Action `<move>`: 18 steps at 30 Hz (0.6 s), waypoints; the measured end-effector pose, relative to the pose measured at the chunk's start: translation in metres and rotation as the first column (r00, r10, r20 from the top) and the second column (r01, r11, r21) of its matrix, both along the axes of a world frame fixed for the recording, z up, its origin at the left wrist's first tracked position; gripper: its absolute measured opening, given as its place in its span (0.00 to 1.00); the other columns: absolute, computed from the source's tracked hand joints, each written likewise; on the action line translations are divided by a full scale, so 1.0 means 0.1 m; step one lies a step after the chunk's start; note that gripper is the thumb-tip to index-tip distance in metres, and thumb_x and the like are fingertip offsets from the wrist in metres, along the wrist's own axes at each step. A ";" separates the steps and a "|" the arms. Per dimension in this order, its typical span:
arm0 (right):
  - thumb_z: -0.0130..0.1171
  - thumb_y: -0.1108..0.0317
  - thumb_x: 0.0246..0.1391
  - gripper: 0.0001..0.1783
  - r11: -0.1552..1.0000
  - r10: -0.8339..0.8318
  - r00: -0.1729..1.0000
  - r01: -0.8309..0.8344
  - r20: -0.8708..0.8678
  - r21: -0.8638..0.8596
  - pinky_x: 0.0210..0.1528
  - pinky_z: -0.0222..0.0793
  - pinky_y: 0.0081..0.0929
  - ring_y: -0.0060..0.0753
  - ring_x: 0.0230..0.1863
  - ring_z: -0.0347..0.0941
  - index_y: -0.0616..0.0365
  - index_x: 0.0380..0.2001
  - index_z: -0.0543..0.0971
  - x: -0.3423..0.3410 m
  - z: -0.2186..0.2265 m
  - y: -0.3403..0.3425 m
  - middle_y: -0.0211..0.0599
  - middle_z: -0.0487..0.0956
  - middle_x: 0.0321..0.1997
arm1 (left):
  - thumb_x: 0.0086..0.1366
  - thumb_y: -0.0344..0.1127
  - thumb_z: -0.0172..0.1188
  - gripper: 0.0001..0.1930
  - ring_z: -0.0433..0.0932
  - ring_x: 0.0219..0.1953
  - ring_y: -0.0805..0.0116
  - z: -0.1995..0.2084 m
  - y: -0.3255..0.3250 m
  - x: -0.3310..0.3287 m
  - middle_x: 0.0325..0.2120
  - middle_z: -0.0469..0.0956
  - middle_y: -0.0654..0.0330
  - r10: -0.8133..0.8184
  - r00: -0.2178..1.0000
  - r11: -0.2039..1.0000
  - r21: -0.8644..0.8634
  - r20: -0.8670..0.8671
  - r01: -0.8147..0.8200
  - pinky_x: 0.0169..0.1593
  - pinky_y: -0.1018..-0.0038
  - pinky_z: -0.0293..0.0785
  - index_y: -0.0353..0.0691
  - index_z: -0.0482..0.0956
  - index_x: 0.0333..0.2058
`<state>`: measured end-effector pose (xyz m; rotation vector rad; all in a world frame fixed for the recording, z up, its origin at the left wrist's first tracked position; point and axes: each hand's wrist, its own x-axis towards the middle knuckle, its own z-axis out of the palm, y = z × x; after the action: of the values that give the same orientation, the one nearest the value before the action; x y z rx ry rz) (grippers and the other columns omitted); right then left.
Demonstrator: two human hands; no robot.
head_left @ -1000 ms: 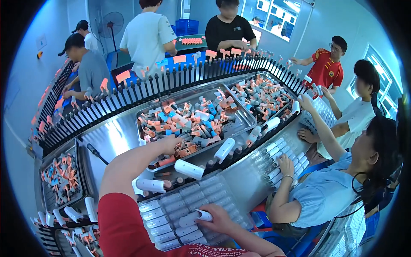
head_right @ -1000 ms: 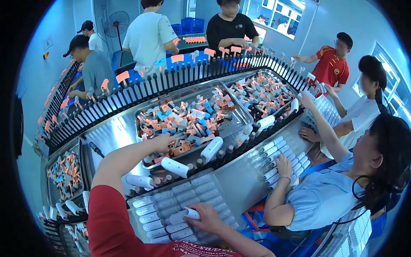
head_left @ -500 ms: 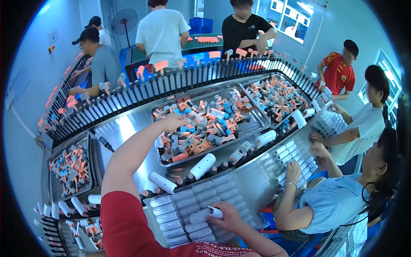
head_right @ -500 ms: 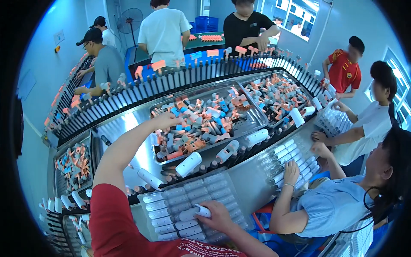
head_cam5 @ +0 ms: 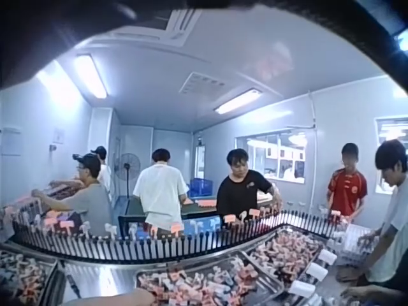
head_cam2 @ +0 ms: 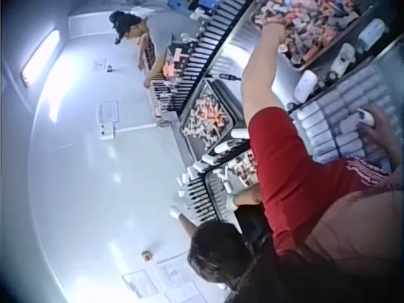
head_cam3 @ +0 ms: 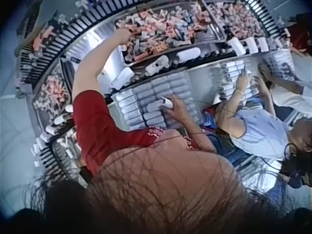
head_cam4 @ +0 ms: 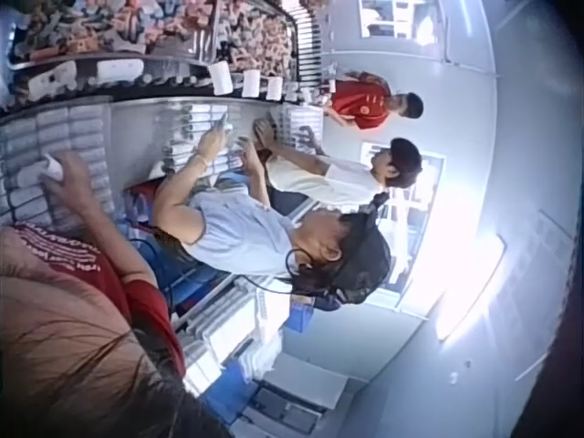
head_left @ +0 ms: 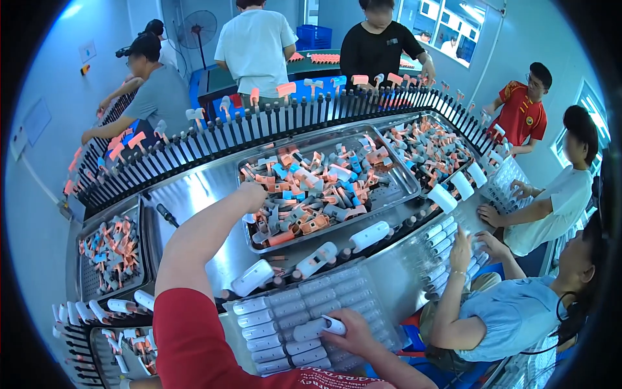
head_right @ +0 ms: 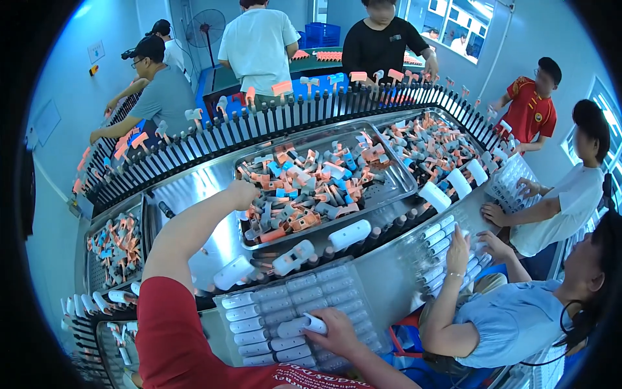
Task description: The person assembles small plastic toy parts by hand on a factory production line.
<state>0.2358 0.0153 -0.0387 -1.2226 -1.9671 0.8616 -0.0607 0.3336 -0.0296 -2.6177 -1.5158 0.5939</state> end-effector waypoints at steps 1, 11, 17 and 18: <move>0.67 0.59 0.39 0.20 1.000 -0.004 1.000 0.004 0.000 0.004 0.38 0.65 0.35 0.44 0.36 0.72 0.56 0.35 0.75 0.00 0.01 0.00 0.39 0.76 0.33 | 0.51 0.38 0.57 0.13 0.77 0.40 0.58 0.00 0.02 0.02 0.35 0.78 0.57 -0.002 1.000 1.000 0.000 -0.001 0.002 0.38 0.62 0.73 0.49 0.79 0.37; 0.67 0.60 0.39 0.20 1.000 0.003 1.000 -0.003 -0.004 0.001 0.39 0.65 0.36 0.44 0.37 0.72 0.55 0.36 0.75 0.03 -0.05 0.00 0.39 0.76 0.34 | 0.51 0.40 0.59 0.10 0.78 0.32 0.55 0.32 0.16 0.60 0.26 0.78 0.52 0.308 0.929 0.905 -0.363 0.204 -0.221 0.35 0.61 0.73 0.40 0.78 0.28; 0.68 0.60 0.38 0.21 1.000 0.000 1.000 0.000 0.002 -0.010 0.40 0.66 0.36 0.44 0.38 0.72 0.54 0.37 0.75 0.01 -0.01 0.01 0.39 0.76 0.35 | 0.55 0.34 0.55 0.16 0.74 0.43 0.58 0.09 0.38 0.85 0.48 0.70 0.53 -0.267 0.964 0.958 0.104 0.005 0.265 0.41 0.63 0.74 0.47 0.76 0.44; 0.68 0.60 0.38 0.21 1.000 -0.008 1.000 0.008 0.004 -0.011 0.40 0.66 0.36 0.44 0.38 0.72 0.54 0.37 0.75 0.01 -0.02 0.00 0.39 0.76 0.35 | 0.57 0.34 0.53 0.20 0.70 0.47 0.56 0.22 0.35 0.94 0.53 0.64 0.53 -0.372 0.897 0.915 0.067 -0.238 0.398 0.41 0.61 0.73 0.48 0.71 0.51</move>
<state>0.2372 0.0153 -0.0405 -1.2384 -1.9616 0.8678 0.0336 0.3686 -0.0081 -2.5568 -0.9026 0.7028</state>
